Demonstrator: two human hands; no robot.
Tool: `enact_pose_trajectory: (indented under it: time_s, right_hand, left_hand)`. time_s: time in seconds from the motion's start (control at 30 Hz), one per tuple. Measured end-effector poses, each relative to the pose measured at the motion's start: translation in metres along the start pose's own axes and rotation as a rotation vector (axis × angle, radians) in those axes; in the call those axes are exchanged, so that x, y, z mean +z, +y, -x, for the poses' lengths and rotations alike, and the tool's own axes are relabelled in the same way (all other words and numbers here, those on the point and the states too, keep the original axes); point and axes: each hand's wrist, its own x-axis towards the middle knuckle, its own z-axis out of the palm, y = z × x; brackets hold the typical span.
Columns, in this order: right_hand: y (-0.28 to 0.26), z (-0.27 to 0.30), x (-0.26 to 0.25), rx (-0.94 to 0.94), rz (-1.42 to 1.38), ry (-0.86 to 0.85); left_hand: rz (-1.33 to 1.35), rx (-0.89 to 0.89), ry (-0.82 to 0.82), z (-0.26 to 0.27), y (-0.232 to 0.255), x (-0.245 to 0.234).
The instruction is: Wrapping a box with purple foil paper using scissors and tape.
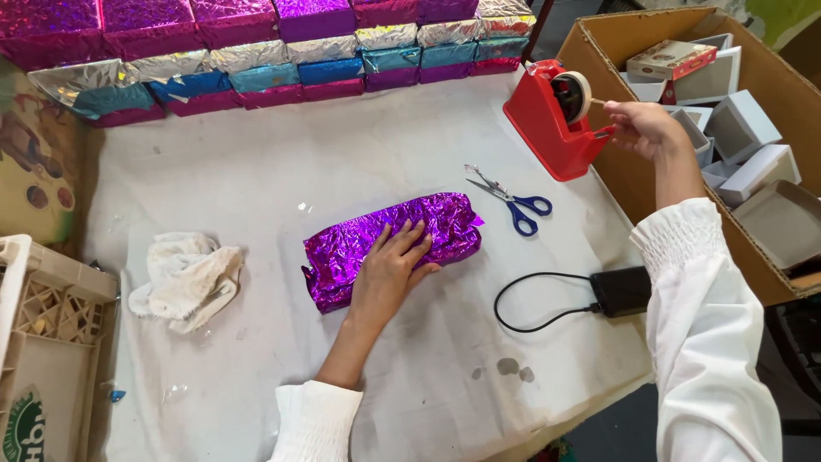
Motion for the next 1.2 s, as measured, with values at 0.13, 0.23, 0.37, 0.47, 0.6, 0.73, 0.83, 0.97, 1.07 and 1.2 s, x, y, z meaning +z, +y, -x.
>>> enact_pose_trajectory:
  time_s: [0.13,0.23,0.37,0.47,0.6,0.73,0.83,0.97,1.07,1.2]
  right_hand:
    - [-0.023,0.031,0.009,-0.030,0.190,0.030]
    - [-0.015,0.026,-0.001,-0.096,0.261,0.028]
    - [0.017,0.022,0.002,-0.227,0.225,0.181]
    - [0.038,0.031,0.019,-0.217,0.006,0.278]
    - [0.063,0.036,0.028,-0.183,-0.420,0.200]
    - [0.078,0.039,0.040,-0.361,-0.630,0.131]
    - [0.078,0.052,0.051,-0.414,-0.679,0.175]
    - [0.082,0.055,0.054,-0.527,-0.708,0.167]
    - [0.077,0.061,0.058,-0.575,-0.714,0.163]
    - [0.073,0.067,0.059,-0.591,-0.697,0.174]
  left_hand:
    - [0.005,-0.001,0.003,0.000,0.001,-0.001]
    - [-0.003,0.010,-0.003,-0.001,0.001,-0.003]
    - [0.004,0.003,-0.003,0.001,0.001,-0.001]
    - [0.010,0.006,-0.006,0.000,0.003,-0.004]
    - [0.002,0.014,-0.010,0.001,0.002,-0.004]
    - [0.015,-0.002,-0.011,-0.002,0.005,-0.007]
    - [0.018,-0.004,-0.013,-0.001,0.005,-0.007]
    - [0.014,0.001,-0.020,-0.001,0.004,-0.006]
    - [0.013,-0.008,-0.022,-0.003,0.005,-0.008]
    - [0.008,-0.008,-0.029,-0.003,0.005,-0.008]
